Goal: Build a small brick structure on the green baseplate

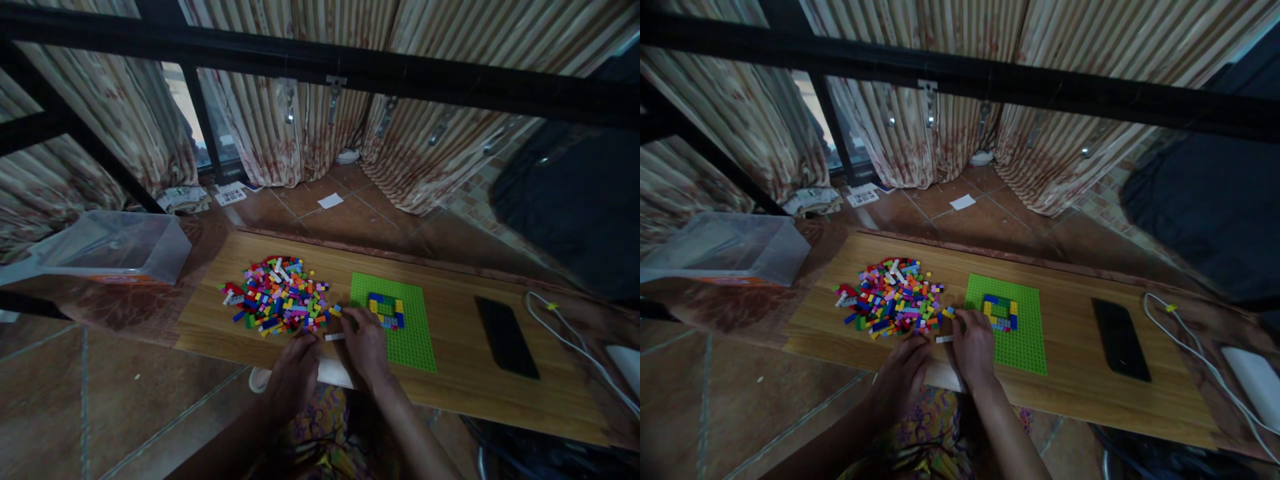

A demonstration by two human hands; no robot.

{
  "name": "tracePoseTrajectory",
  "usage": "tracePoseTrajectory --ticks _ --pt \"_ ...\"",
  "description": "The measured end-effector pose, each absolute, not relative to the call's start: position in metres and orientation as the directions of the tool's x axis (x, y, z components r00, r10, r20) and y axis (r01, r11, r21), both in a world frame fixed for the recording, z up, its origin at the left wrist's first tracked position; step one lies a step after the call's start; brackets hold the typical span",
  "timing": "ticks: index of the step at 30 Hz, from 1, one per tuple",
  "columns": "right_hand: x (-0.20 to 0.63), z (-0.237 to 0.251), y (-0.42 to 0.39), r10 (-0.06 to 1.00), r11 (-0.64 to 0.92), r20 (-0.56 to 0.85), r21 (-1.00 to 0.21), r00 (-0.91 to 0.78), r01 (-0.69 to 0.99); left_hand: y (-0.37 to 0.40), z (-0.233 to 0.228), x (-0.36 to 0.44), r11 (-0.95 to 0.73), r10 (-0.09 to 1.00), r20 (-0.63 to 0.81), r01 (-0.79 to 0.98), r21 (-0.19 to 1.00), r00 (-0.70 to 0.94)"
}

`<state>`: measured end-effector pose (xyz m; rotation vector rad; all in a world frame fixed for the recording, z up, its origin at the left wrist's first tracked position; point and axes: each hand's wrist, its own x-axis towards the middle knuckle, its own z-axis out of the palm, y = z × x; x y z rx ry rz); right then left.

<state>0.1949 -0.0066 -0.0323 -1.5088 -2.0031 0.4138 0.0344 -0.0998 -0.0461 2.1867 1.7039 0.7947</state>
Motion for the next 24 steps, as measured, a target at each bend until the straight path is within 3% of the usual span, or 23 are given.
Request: tracePoseTrajectory --ticks 7,11,14,17,20,24 --pt "0.183 -0.031 0.011 0.951 0.304 0.233 -0.569 -0.205 0.764 -0.1 -0.046 0.034 -0.246 0.965 0.225 0.756 0.606 0.134" --pt "0.184 -0.021 0.012 0.981 0.192 0.148 -0.739 -0.122 0.646 -0.099 -0.039 0.036 -0.181 0.977 0.213 0.64 0.747 0.027" --pt "0.187 -0.007 0.0 0.996 0.088 0.068 -0.922 -0.065 0.376 -0.091 -0.024 0.042 -0.043 0.985 0.109 0.419 0.907 -0.135" --pt "0.192 0.01 -0.02 0.996 0.079 0.07 -0.982 -0.058 0.173 -0.076 0.0 0.051 0.127 0.972 -0.118 0.03 0.992 -0.201" --pt "0.196 0.021 -0.037 0.99 0.143 0.139 -0.976 -0.038 0.167 -0.064 0.026 0.061 0.228 0.967 -0.25 -0.265 0.937 -0.049" --pt "0.205 0.026 -0.046 0.97 0.243 0.234 -0.936 -0.066 0.256 -0.061 0.045 0.072 0.227 0.973 -0.231 -0.254 0.94 0.013"
